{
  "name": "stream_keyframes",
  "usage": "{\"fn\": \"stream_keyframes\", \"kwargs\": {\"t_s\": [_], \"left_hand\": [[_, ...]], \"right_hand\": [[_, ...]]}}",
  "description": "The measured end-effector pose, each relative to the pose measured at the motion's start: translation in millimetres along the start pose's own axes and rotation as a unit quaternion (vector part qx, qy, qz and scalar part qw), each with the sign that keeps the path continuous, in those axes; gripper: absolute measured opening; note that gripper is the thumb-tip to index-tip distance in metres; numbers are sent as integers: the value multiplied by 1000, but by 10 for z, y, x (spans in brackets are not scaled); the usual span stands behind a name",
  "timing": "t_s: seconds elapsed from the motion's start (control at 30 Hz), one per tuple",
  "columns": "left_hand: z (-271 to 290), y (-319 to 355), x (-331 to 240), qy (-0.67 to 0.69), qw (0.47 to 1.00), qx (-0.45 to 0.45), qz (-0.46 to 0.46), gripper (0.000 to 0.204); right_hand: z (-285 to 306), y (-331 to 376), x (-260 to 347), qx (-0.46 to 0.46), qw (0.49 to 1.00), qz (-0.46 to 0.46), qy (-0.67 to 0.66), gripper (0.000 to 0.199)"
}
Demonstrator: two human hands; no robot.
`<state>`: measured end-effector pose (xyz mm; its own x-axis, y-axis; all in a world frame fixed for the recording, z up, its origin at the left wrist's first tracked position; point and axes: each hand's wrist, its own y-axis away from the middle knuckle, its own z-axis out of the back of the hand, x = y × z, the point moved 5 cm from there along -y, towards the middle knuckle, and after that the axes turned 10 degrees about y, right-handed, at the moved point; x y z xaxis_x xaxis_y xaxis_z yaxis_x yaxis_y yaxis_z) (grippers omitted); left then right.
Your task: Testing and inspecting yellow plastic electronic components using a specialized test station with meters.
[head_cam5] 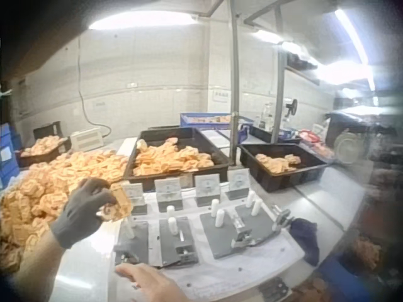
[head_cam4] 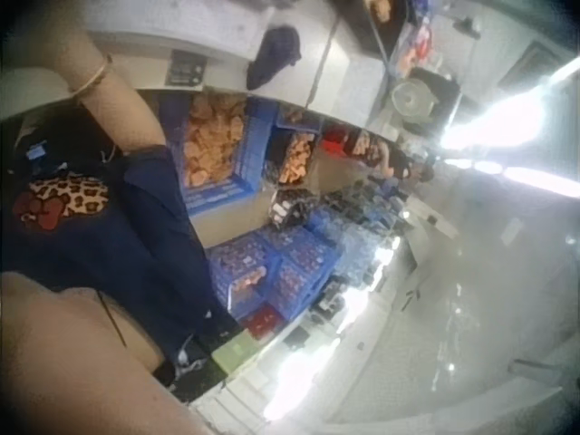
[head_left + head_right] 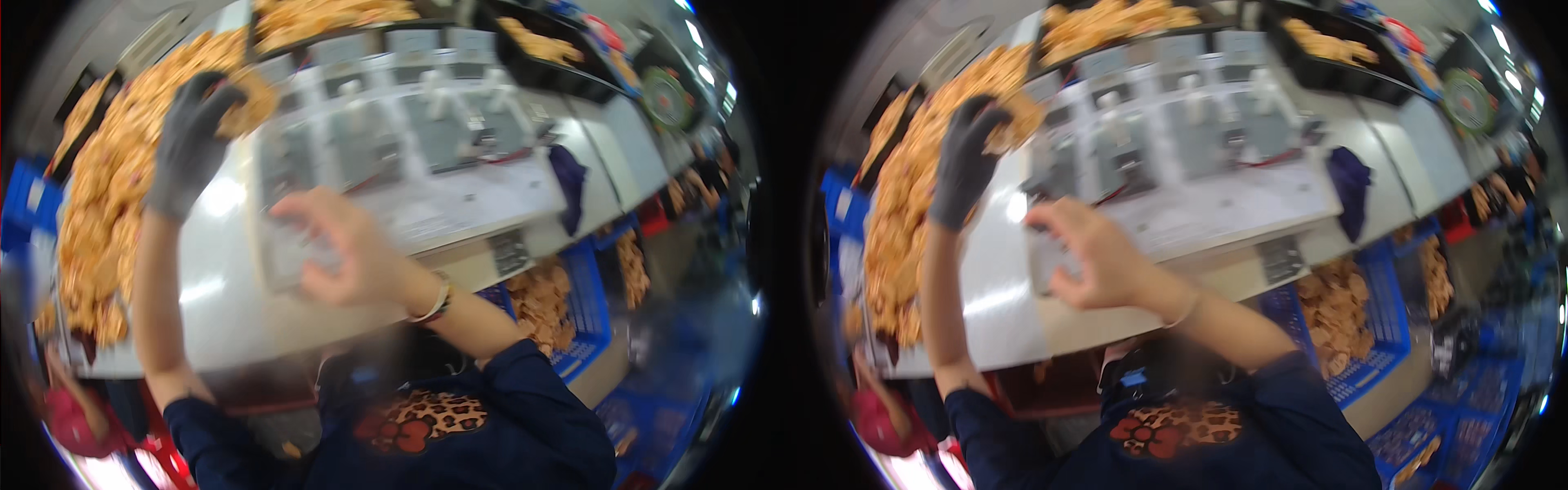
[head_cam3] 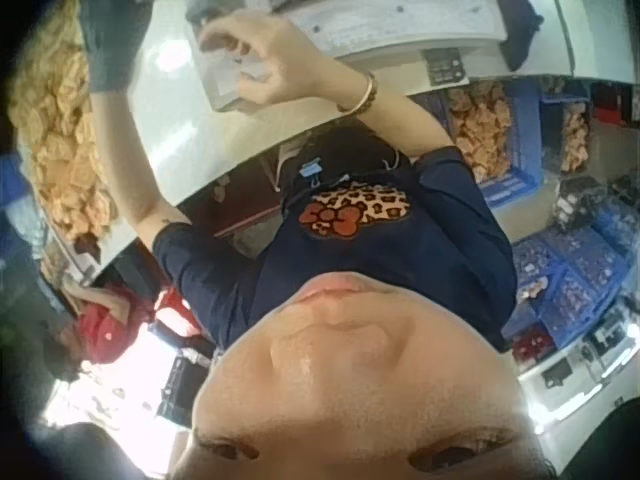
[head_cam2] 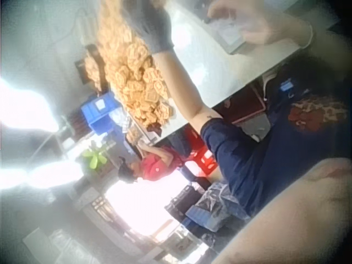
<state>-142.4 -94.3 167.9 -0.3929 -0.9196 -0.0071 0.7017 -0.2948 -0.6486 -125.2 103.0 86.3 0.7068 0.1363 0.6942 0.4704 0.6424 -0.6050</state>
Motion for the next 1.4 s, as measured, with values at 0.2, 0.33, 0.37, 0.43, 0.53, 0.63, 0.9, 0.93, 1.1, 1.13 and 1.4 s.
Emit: {"fn": "stream_keyframes", "kwargs": {"t_s": [0.2, 0.33, 0.37, 0.43, 0.53, 0.63, 0.9, 0.93, 1.1, 1.13, 1.4], "left_hand": [[-79, 261, -205, 26, 995, 89, -20, 40], [-557, 517, 119, 142, 985, 85, -48, 43], [-646, 488, 65, 181, 976, 116, -35, 47], [-536, 478, -1, 181, 976, 119, -39, 51], [-498, 439, -144, 187, 973, 137, -18, 57], [-538, 936, 690, 262, 961, 10, 85, 61], [-329, 1992, 1118, -203, 783, 293, 510, 97], [-310, 1976, 989, -179, 802, 265, 505, 97], [-424, 1628, 727, -127, 820, 284, 481, 94], [-451, 1608, 706, -119, 836, 262, 467, 88], [-459, 1327, 587, -59, 925, 108, 359, 49]], "right_hand": [[-276, -7, -82, -23, 998, 29, -47, 55], [-202, 37, -173, -83, 995, 43, -44, 46], [-166, 28, -151, -91, 994, 45, -41, 46], [-136, 6, -77, -89, 993, 68, -43, 47], [-151, 30, -104, -85, 995, 33, -48, 54], [-170, 94, -136, 7, 997, -73, -27, 60], [700, 232, -131, -198, 959, -24, 199, 59], [698, 230, -189, -198, 960, -23, 199, 59], [673, 290, -286, -167, 968, -40, 183, 60], [668, 307, -266, -175, 964, -44, 195, 60], [546, 223, -278, -146, 985, 5, 90, 50]]}}
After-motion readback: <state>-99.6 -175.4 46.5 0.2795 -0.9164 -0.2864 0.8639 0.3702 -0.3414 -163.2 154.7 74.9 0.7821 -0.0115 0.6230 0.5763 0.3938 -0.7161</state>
